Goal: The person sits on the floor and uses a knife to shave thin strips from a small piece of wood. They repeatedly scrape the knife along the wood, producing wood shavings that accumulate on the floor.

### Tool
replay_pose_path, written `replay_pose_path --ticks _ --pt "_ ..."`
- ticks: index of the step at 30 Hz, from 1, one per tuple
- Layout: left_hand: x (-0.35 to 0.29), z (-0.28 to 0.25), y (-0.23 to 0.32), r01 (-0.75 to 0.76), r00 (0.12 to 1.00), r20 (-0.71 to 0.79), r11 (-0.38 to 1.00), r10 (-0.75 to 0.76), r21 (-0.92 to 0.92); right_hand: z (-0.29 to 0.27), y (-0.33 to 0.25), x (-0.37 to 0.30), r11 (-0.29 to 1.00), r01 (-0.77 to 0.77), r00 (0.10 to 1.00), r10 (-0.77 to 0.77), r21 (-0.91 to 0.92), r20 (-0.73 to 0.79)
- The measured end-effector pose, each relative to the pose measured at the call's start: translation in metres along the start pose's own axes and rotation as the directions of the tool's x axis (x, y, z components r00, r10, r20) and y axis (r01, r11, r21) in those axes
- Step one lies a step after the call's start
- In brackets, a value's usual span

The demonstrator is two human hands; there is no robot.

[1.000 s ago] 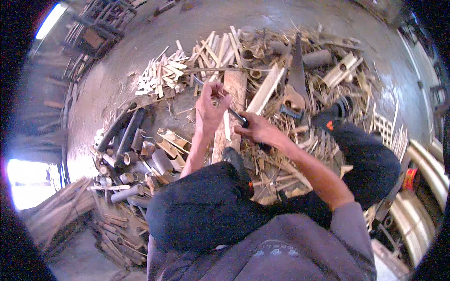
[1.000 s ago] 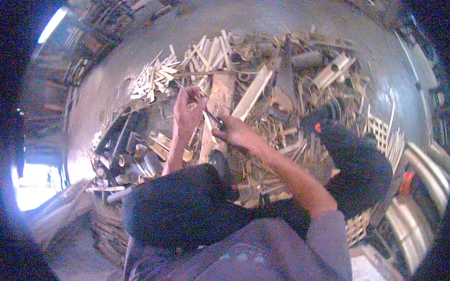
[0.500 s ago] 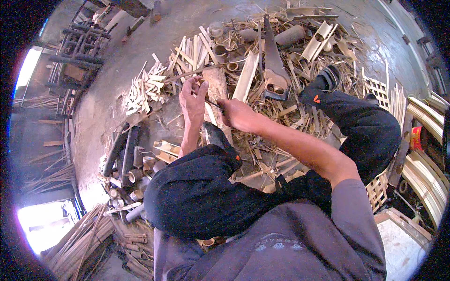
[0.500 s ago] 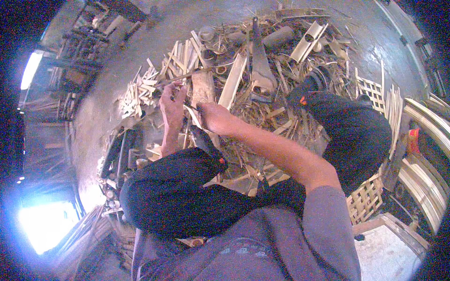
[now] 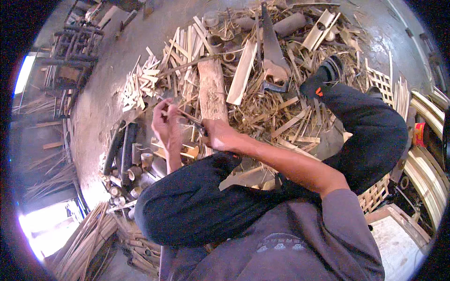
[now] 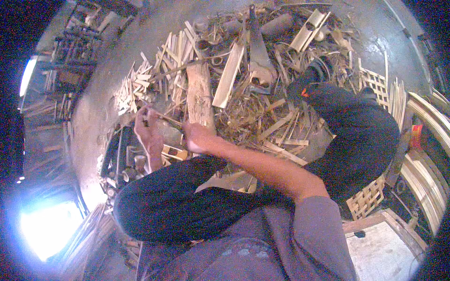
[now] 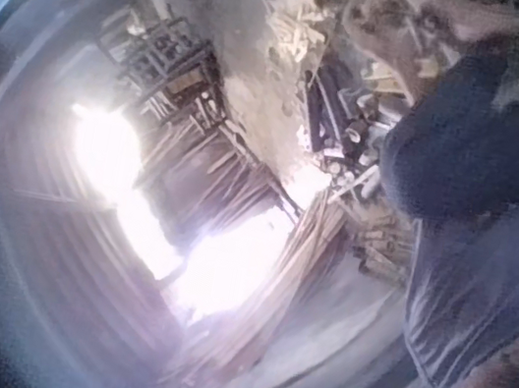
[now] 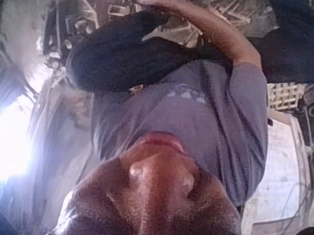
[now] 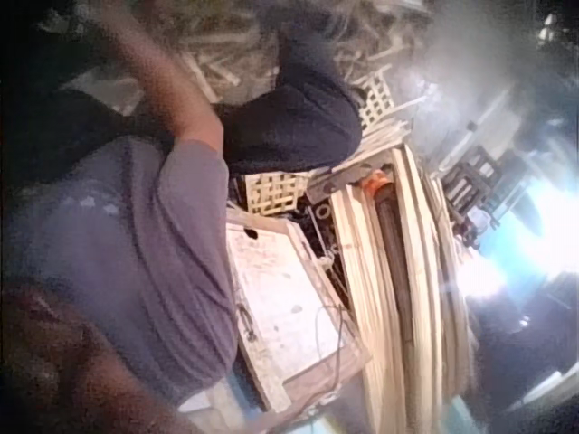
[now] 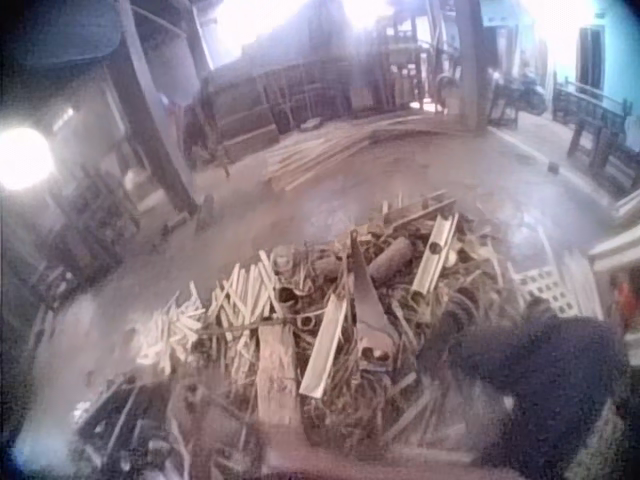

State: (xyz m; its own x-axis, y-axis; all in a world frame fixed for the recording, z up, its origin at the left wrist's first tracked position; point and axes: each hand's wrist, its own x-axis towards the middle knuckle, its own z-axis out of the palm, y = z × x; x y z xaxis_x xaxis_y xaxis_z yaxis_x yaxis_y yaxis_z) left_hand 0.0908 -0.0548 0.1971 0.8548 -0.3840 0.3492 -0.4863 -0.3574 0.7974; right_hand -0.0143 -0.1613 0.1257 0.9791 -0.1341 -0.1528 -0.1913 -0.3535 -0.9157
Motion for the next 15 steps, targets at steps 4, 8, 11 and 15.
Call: replay_pose_path --ticks 4,8,11,15 --pt "-0.02 -0.009 -0.028 0.094 0.988 -0.088 0.94 -0.13 -0.327 0.032 -0.009 -0.009 0.998 -0.011 1.0 0.011 0.061 0.005" --pt "-0.036 -0.024 -0.048 0.183 0.972 -0.085 0.931 -0.22 -0.315 0.038 -0.013 -0.015 0.989 -0.011 0.998 0.001 0.15 0.063" --pt "-0.036 -0.025 -0.041 0.153 0.975 -0.132 0.973 -0.177 -0.173 0.037 -0.009 -0.014 0.985 0.029 0.995 -0.043 0.169 0.084" --pt "-0.033 -0.025 -0.03 0.223 0.965 -0.127 0.973 -0.23 -0.065 0.035 -0.003 -0.007 0.954 0.071 0.983 -0.117 0.293 0.144"
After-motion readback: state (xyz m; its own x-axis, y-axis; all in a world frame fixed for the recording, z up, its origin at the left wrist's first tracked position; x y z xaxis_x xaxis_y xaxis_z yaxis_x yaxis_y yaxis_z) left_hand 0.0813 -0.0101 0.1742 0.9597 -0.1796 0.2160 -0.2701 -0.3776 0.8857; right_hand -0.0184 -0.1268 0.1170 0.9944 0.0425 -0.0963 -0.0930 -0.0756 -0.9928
